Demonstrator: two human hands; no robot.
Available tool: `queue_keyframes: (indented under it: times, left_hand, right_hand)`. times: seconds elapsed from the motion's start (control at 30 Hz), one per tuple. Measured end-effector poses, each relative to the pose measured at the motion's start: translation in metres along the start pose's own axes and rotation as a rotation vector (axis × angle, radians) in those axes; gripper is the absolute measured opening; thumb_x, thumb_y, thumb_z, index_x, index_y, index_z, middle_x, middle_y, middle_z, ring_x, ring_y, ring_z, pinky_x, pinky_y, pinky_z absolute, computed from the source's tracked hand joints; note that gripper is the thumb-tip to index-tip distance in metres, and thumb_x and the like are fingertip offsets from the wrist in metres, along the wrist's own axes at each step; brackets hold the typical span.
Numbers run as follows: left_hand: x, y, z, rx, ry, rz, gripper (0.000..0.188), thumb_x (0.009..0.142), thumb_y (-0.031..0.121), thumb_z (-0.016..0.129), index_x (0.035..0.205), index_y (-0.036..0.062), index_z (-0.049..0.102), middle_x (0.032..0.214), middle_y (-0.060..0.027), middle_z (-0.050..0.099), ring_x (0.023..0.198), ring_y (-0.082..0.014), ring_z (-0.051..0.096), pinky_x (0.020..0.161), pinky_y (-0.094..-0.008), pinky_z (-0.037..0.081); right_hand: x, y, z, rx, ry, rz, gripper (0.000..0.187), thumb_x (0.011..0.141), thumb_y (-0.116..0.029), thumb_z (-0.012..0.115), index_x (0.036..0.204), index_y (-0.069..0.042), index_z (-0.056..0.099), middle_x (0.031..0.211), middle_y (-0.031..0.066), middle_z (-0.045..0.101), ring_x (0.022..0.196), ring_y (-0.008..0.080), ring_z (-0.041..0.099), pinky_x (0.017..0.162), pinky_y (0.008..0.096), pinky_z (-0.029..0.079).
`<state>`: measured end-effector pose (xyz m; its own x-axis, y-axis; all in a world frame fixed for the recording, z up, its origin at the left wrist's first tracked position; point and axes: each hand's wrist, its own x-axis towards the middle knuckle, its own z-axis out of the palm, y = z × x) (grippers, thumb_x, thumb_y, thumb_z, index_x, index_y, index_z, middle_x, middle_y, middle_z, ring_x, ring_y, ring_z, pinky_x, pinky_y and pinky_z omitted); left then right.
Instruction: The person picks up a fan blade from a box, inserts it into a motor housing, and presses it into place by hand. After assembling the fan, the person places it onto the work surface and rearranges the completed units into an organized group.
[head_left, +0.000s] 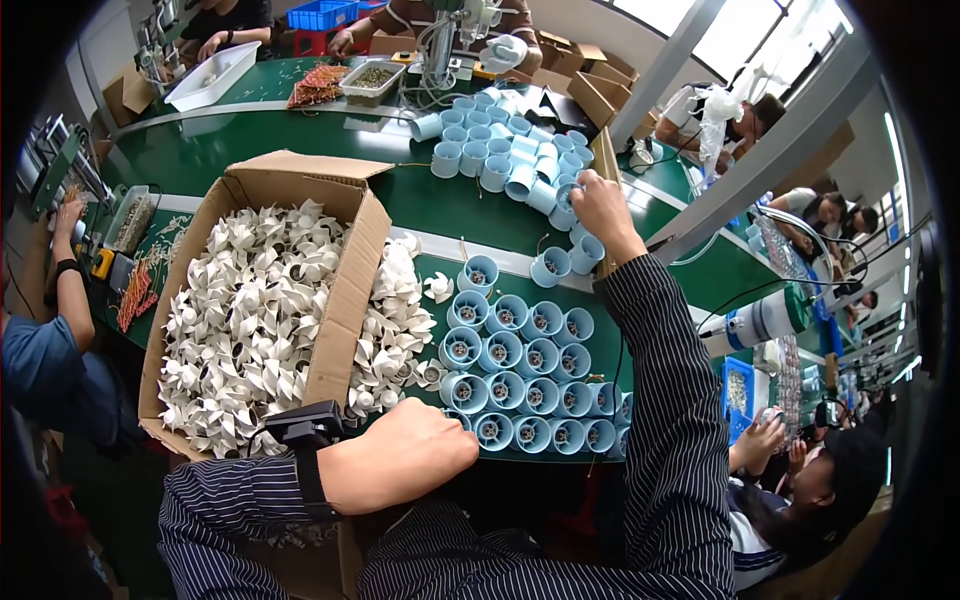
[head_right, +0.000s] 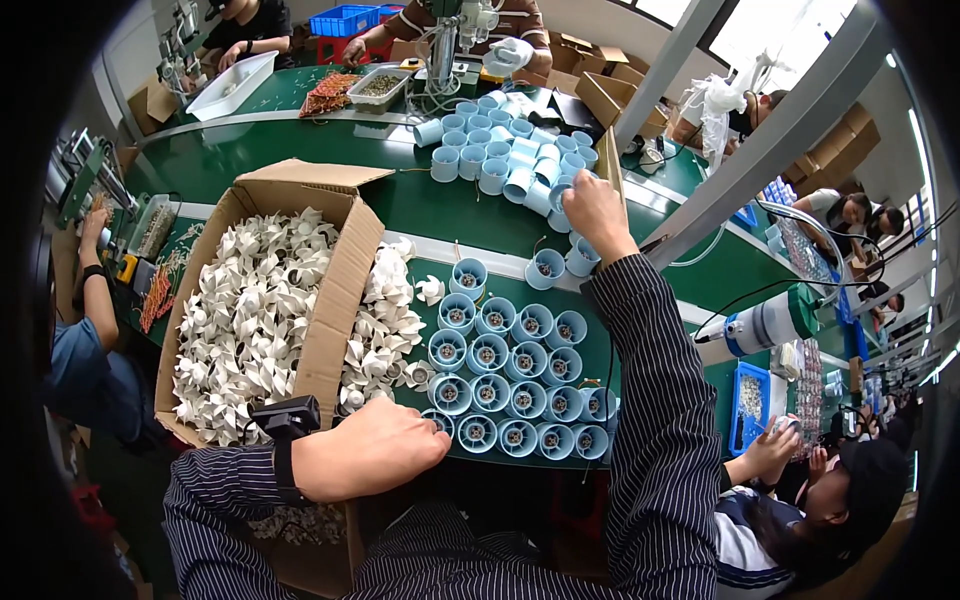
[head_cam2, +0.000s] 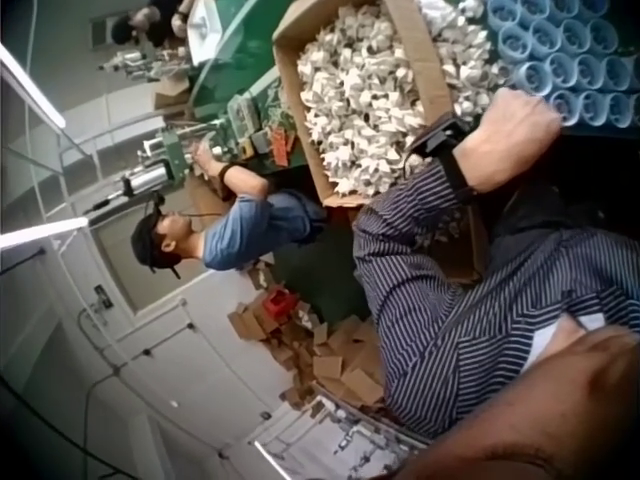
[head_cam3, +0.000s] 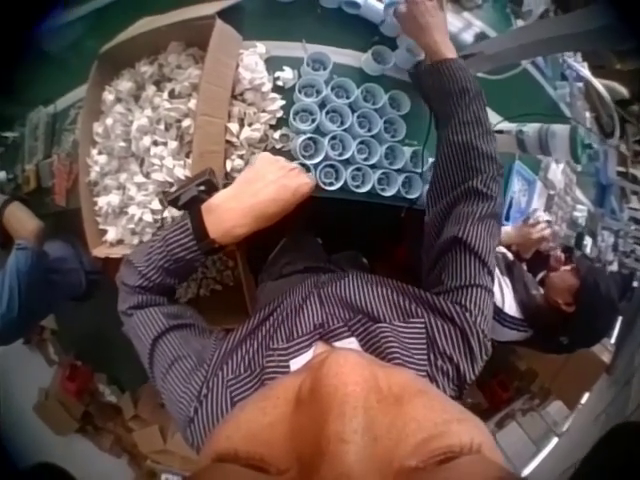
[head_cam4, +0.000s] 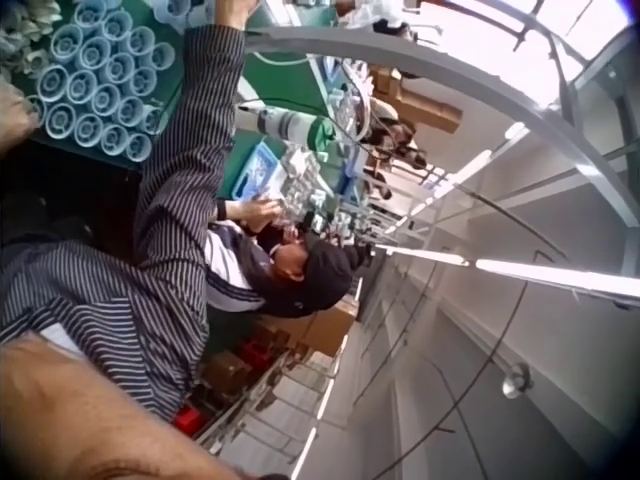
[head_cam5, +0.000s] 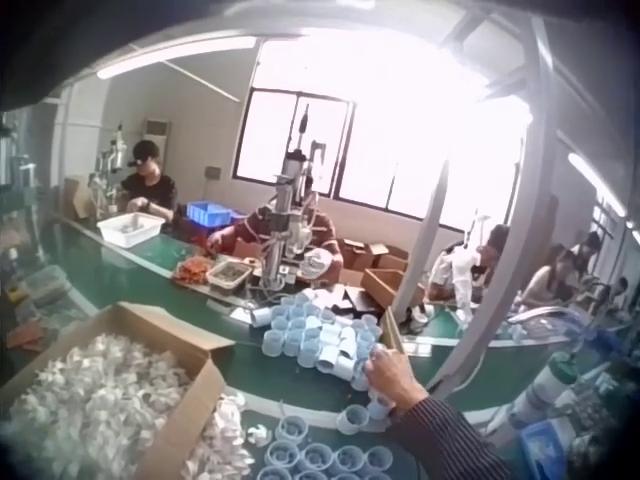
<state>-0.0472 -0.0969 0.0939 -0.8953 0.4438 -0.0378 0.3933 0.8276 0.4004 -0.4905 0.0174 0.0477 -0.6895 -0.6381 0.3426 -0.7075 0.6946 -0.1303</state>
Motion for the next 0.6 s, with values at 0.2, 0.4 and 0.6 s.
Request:
queue_keyframes:
  times: [0.2, 0.4, 0.6]
  left_hand:
    - [0.009, -0.008, 0.015, -0.03, -0.006, -0.002, 0.009, 0.083, 0.011, 0.071, 0.078, 0.0041, 0.071, 0.072, -0.014, 0.072, 0.072, -0.0332, 0.077, 0.06, -0.0455, 0.06]
    - [0.01, -0.012, 0.022, -0.004, -0.017, -0.011, 0.017, 0.089, 0.017, 0.072, 0.076, 0.0064, 0.074, 0.072, -0.014, 0.073, 0.071, -0.0323, 0.077, 0.06, -0.0461, 0.06]
    - [0.01, -0.006, 0.012, -0.007, 0.003, -0.013, 0.053, 0.106, 0.046, 0.065, 0.072, 0.006, 0.074, 0.07, -0.0118, 0.071, 0.069, -0.0312, 0.076, 0.059, -0.0452, 0.059]
  right_hand:
    - [-0.019, 0.0, -0.001, 0.097, -0.269, -0.161, 0.029, 0.089, -0.012, 0.069, 0.112, -0.003, 0.083, 0.104, 0.0256, 0.079, 0.1, 0.042, 0.077, 0.095, 0.0484, 0.06]
    - [-0.027, -0.002, -0.017, 0.034, -0.252, -0.007, 0.024, 0.09, -0.015, 0.069, 0.107, -0.004, 0.082, 0.108, 0.0239, 0.08, 0.108, 0.0402, 0.076, 0.1, 0.0476, 0.059]
    - [-0.036, -0.023, -0.052, -0.001, -0.371, -0.149, 0.045, 0.092, -0.035, 0.077, 0.127, -0.007, 0.07, 0.117, 0.0227, 0.074, 0.113, 0.0362, 0.072, 0.101, 0.0437, 0.056]
